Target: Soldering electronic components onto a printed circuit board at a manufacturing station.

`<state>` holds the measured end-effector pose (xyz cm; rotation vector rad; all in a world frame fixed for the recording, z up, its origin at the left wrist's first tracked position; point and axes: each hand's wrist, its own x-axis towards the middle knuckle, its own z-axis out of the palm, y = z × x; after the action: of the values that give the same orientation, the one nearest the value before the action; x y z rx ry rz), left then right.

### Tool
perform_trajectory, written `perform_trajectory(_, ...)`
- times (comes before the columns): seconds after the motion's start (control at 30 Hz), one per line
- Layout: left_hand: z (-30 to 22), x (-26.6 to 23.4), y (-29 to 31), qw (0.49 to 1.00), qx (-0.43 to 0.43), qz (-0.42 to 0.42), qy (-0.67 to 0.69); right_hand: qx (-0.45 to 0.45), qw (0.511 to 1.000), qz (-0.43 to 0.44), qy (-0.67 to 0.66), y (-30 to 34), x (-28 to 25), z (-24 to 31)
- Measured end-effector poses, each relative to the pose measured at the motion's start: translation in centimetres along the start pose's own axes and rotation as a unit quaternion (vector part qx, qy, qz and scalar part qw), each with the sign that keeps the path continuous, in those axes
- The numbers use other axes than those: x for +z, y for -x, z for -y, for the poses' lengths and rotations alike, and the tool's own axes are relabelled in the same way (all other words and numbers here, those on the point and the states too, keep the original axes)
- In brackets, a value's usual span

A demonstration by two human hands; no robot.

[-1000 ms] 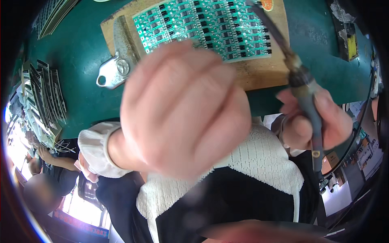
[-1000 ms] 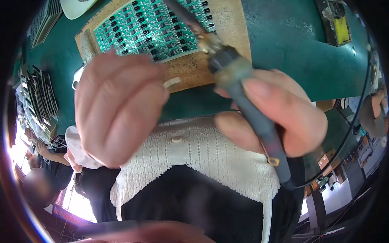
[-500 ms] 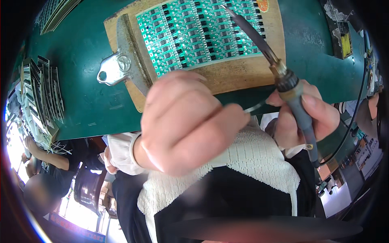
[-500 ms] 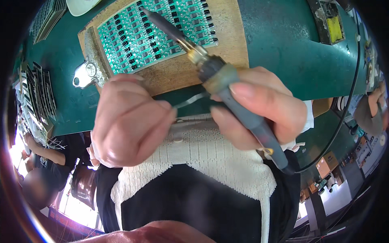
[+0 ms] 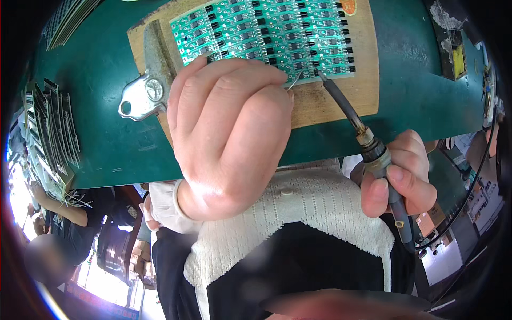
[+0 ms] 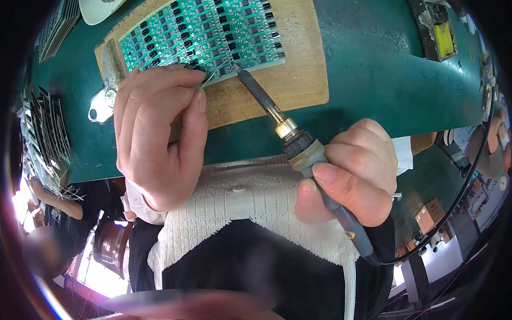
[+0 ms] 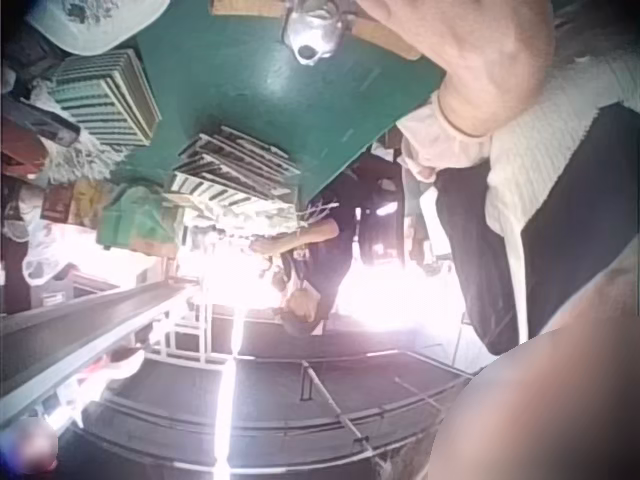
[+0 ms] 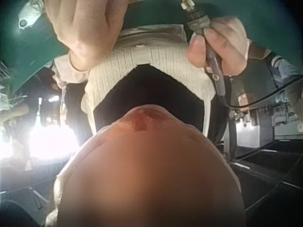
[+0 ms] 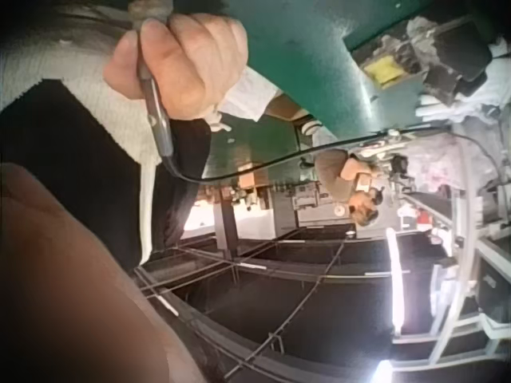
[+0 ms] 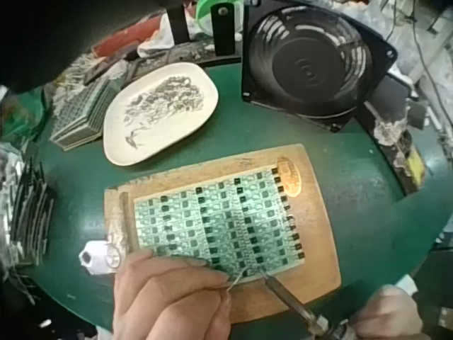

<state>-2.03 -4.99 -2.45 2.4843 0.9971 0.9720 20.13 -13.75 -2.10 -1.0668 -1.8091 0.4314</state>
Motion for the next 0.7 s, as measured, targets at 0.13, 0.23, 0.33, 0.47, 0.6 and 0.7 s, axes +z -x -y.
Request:
perform_trajectory(0.13, 0.1, 0.2, 0.0, 1.000, -0.005, -0.004, 0.016, 0.003, 1.000, -0.008, 0.011, -0.2, 0.4, 0.1)
perform_trajectory(0.23, 0.2, 0.1, 0.2, 1.000, 0.004, 0.002, 0.017, 0.002, 1.000, 0.008, 0.014, -0.4, 0.4, 0.0)
perform_trajectory(0.33, 0.2, 0.1, 0.1, 1.000, 0.002, 0.008, 0.013, -0.008, 1.000, -0.008, 0.016, -0.4, 0.8, -0.2)
perform_trajectory(0.47, 0.1, 0.0, 0.1, 1.000, 0.007, 0.008, -0.001, -0.022, 0.999, -0.028, 0.016, -0.3, 1.0, -0.4)
perform_trajectory(0.6, 0.1, 0.1, 0.2, 1.000, 0.004, 0.004, 0.003, -0.023, 0.999, -0.013, 0.026, -0.4, 1.0, -0.2)
perform_trajectory(0.7, 0.2, 0.2, 0.3, 1.000, 0.001, 0.002, 0.012, -0.031, 0.999, -0.019, 0.027, -0.3, 1.2, -0.3)
